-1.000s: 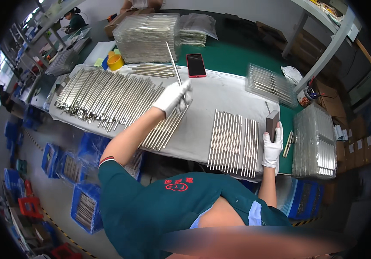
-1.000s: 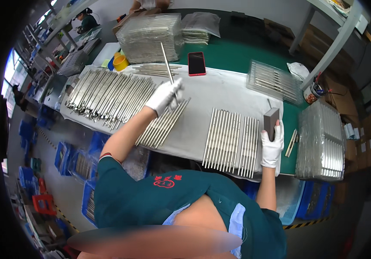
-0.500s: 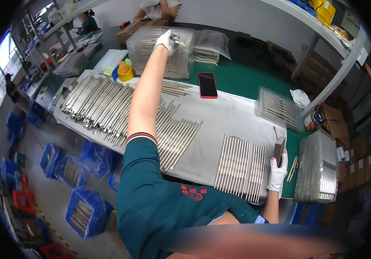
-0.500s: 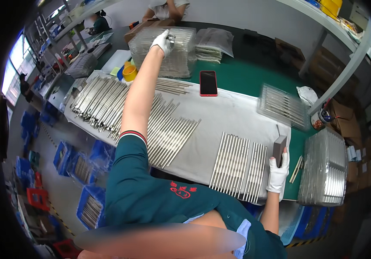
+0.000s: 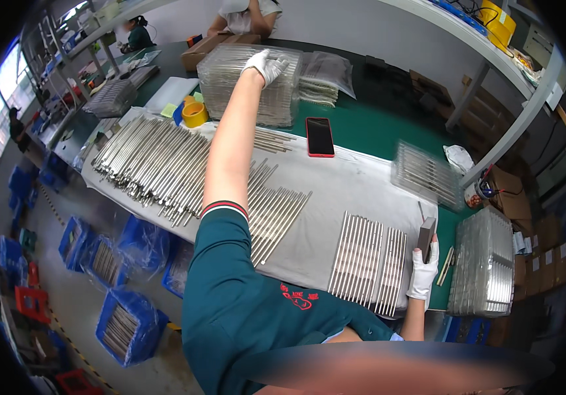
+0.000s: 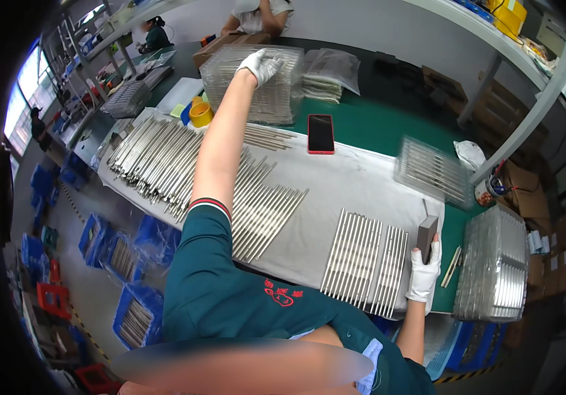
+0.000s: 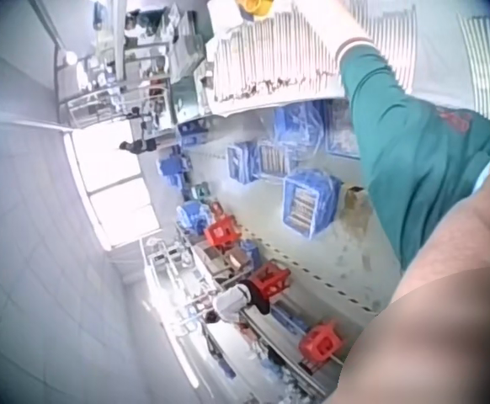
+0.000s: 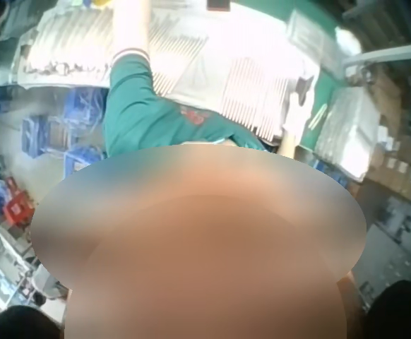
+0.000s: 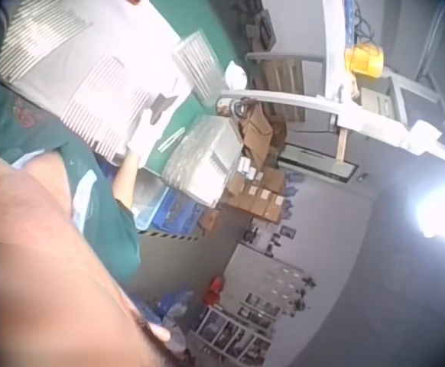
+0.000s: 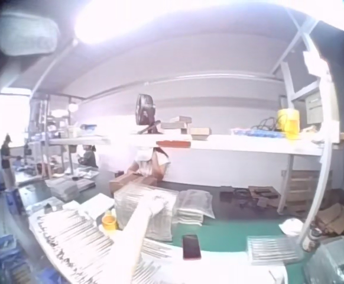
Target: The recorder uses an abrasive sanding block to polish or deburr long, thin metal rods on a factory workbench.
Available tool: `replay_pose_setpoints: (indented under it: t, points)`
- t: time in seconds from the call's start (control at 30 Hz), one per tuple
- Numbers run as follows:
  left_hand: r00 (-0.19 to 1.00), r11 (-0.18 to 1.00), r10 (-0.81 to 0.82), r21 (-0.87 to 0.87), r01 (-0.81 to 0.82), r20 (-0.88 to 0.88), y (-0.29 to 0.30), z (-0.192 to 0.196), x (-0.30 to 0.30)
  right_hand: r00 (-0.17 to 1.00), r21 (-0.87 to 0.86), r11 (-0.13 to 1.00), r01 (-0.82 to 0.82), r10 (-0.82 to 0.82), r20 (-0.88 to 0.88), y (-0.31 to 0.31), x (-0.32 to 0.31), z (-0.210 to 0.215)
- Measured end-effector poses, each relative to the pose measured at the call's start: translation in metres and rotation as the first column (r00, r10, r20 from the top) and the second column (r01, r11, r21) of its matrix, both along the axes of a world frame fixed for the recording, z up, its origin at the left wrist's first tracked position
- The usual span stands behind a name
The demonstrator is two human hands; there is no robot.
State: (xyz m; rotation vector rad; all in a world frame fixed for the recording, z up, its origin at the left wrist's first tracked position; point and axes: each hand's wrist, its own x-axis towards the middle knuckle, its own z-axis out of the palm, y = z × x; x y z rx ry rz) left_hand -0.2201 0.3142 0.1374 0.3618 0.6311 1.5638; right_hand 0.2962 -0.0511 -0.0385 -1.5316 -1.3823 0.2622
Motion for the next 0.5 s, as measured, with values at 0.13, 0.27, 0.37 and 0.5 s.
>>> replay_pose_setpoints:
  t: [0.13, 0.27, 0.37, 0.5]
  points:
    - [0.983, 0.998, -0.032, 0.054, 0.023, 0.180, -0.001, 0.005, 0.003, 1.000, 0.014, 1.000, -0.015, 0.015, 0.021, 0.002, 0.002, -0.004]
    - [0.973, 0.990, 0.113, 0.054, -0.127, 0.200, -0.009, 0.013, 0.003, 1.000, 0.012, 1.000, -0.002, 0.002, -0.008, 0.003, 0.002, -0.005]
    - [0.971, 0.962, 0.129, 0.213, -0.172, 0.201, -0.029, 0.025, -0.009, 1.000, 0.031, 1.000, -0.006, 0.006, 0.009, 0.004, -0.002, 0.000]
    - [0.974, 0.847, 0.222, 0.505, -0.165, -0.053, -0.093, 0.061, 0.021, 1.000, 0.040, 0.999, 0.016, -0.016, 0.003, -0.001, -0.002, 0.001]
